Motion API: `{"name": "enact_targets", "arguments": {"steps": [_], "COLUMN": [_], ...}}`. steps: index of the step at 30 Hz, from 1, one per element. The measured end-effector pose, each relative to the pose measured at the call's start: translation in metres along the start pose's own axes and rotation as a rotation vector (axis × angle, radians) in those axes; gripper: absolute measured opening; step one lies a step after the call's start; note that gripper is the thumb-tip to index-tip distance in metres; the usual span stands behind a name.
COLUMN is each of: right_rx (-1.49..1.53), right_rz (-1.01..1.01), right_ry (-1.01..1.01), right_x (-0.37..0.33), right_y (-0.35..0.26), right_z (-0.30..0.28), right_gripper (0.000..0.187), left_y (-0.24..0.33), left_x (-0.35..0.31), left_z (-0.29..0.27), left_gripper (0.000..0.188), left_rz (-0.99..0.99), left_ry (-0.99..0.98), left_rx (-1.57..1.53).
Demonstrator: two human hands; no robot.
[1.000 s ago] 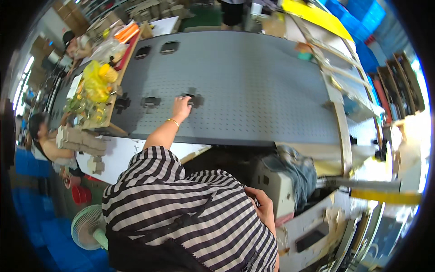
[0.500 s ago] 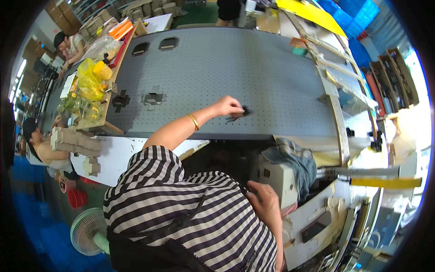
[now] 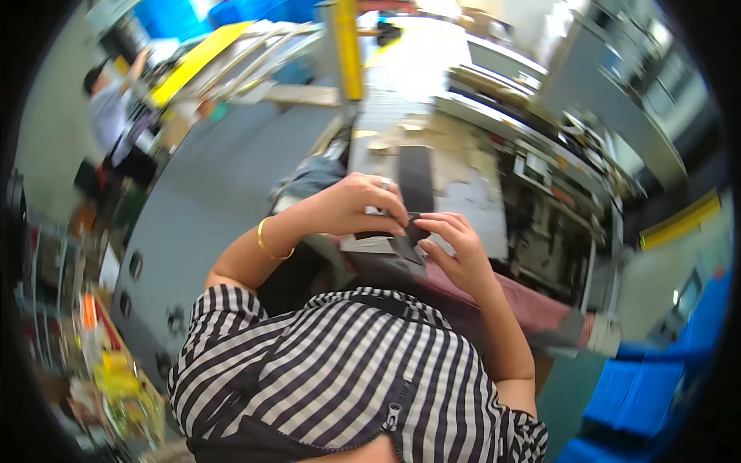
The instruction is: Folding cardboard sleeves and feeding them into an industrial packaging machine.
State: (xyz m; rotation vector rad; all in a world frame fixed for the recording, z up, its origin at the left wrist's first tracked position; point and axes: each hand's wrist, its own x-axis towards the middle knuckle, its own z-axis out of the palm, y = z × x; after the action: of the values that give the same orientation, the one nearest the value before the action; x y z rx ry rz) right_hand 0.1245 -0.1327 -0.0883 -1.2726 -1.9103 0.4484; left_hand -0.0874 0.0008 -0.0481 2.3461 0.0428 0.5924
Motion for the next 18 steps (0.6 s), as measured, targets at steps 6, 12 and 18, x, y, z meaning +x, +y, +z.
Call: {"name": "enact_targets", "arguments": {"steps": [6,12,18], "right_rx": [0.384,0.042,-0.249], "right_rz": [0.341,0.161,0.026], "right_ry": [0.13,0.382,0.415], "right_x": [-0.047,-0.035,0.002], "right_y": [0.048,0.1,0.151], "right_z": [-0.05,-0.086,-0.157], "right_gripper": [0.034,0.042,0.046], "left_y": [-0.008,-0.068,-0.101], "left_x": [0.093,0.148,0.221], "left_z": [0.029,0.058,0.07], "left_gripper": [0.01,0.027,0.045], "left_rz": [0.07,-0.087,0.105], "left_ry": [-0.188,-0.214,0.041], "left_rx": [-0.122,0.035,0.164]}}
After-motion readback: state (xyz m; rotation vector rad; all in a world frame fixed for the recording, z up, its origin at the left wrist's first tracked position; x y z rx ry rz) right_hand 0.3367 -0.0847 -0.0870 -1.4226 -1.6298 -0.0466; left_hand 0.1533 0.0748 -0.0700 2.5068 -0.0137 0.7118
